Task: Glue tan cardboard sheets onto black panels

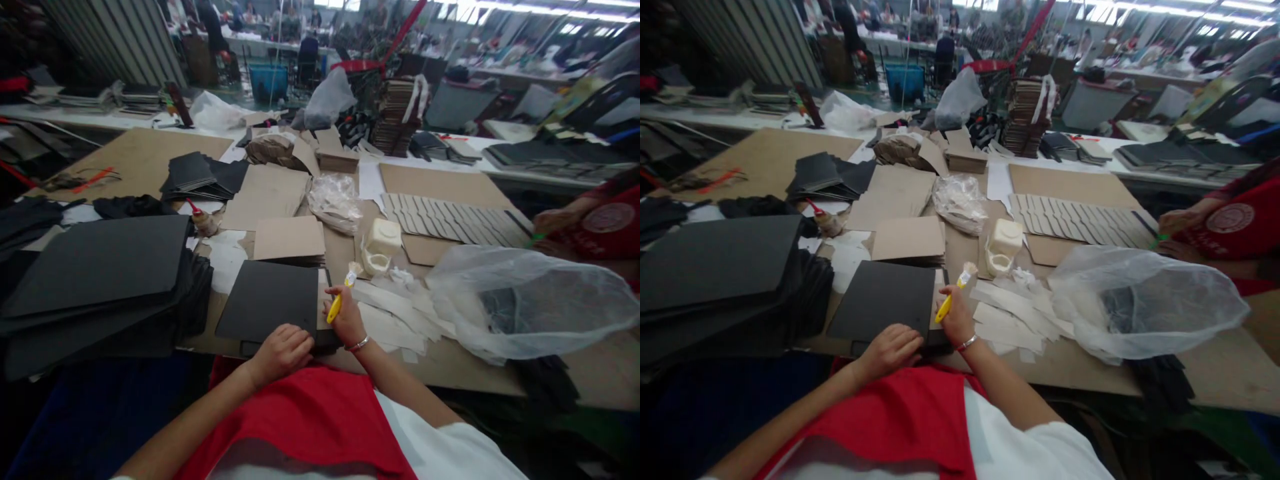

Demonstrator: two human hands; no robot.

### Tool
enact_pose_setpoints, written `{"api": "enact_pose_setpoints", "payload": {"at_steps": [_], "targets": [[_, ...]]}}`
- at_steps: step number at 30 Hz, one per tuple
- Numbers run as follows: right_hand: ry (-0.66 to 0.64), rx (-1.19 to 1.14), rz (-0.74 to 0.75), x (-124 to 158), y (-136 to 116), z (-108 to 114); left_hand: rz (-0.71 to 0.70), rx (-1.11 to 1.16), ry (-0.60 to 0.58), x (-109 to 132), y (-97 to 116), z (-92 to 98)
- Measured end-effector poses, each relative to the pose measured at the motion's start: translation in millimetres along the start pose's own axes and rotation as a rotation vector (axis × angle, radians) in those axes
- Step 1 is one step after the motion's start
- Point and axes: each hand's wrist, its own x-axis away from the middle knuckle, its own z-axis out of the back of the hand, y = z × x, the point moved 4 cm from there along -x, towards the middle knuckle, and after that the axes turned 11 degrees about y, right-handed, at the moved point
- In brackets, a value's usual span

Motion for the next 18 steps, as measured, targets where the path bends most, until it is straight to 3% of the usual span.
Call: {"api": "enact_pose_setpoints", "payload": {"at_steps": [2,5,7,8,11,15,18], "targets": [[0.003,0.029,0.02,-4,5,7,0.129,-0.079,0.045,8,-26,14.0],[0.034,0.1,0.05,-12,8,14,0.65,-0.274,0.139,31,-82,42.6],[0.035,0.132,0.071,-13,9,14,0.936,-0.258,0.058,47,-108,49.9],[0.027,0.138,0.092,-12,10,13,1.009,-0.211,-0.014,52,-113,49.6],[0.0,0.118,0.189,-7,8,5,1.038,-0.116,-0.147,55,-106,46.6],[0.022,0.084,0.192,-3,9,2,0.965,-0.116,-0.168,54,-79,44.8],[0.007,0.098,0.149,-1,8,8,0.931,-0.105,-0.203,60,-72,41.3]]}}
